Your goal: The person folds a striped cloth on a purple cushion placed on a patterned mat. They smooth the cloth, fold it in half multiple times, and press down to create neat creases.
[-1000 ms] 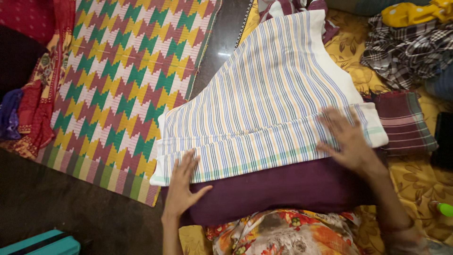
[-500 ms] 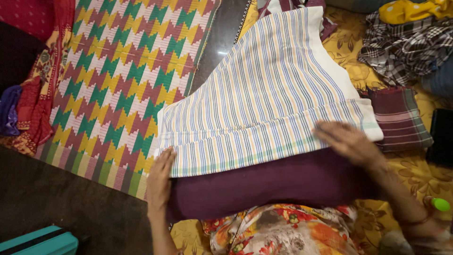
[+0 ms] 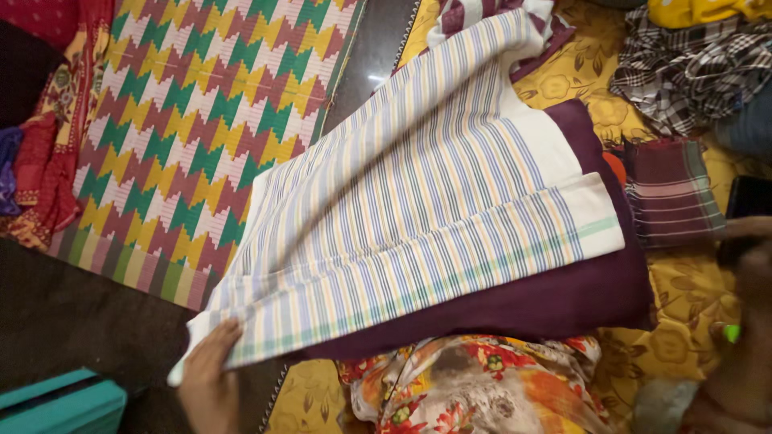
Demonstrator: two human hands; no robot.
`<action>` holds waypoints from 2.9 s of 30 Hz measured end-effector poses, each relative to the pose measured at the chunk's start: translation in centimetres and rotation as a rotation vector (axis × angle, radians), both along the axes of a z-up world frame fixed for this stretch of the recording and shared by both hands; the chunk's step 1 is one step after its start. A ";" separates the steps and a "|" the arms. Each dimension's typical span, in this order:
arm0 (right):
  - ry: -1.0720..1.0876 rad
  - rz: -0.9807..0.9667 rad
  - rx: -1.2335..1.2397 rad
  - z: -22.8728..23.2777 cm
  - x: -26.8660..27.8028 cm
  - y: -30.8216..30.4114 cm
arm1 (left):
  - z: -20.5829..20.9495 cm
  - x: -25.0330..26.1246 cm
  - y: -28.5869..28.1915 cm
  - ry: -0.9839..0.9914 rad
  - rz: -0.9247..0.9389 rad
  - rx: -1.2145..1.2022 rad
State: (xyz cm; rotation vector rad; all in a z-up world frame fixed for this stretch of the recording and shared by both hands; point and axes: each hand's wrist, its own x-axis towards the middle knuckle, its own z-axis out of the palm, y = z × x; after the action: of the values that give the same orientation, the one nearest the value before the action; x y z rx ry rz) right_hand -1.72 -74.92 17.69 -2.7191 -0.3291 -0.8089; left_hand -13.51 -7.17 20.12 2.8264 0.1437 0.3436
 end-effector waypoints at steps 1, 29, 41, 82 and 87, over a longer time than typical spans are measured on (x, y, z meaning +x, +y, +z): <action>0.012 0.027 0.042 -0.1 -0.1 0.8 | -1.2 0.0 -0.2 0.003 0.002 0.010; 0.115 0.182 -0.300 -4.2 0.4 4.2 | -5.3 2.0 2.1 -0.130 0.111 -0.115; 0.290 0.171 -0.357 -2.8 -0.5 7.2 | -4.4 2.6 1.3 -0.159 0.098 -0.164; 1.017 -0.068 -0.044 -9.6 29.6 4.0 | -14.8 30.3 3.3 0.639 0.130 -0.704; 0.985 0.053 0.229 -9.3 31.4 6.0 | -15.1 33.0 2.6 0.629 0.316 -0.999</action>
State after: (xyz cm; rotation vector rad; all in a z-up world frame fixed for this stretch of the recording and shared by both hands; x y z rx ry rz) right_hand 29.69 -68.89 8.41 -2.5039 -0.0695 0.5089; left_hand 19.45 -4.58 5.01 1.8092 0.6757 -0.4600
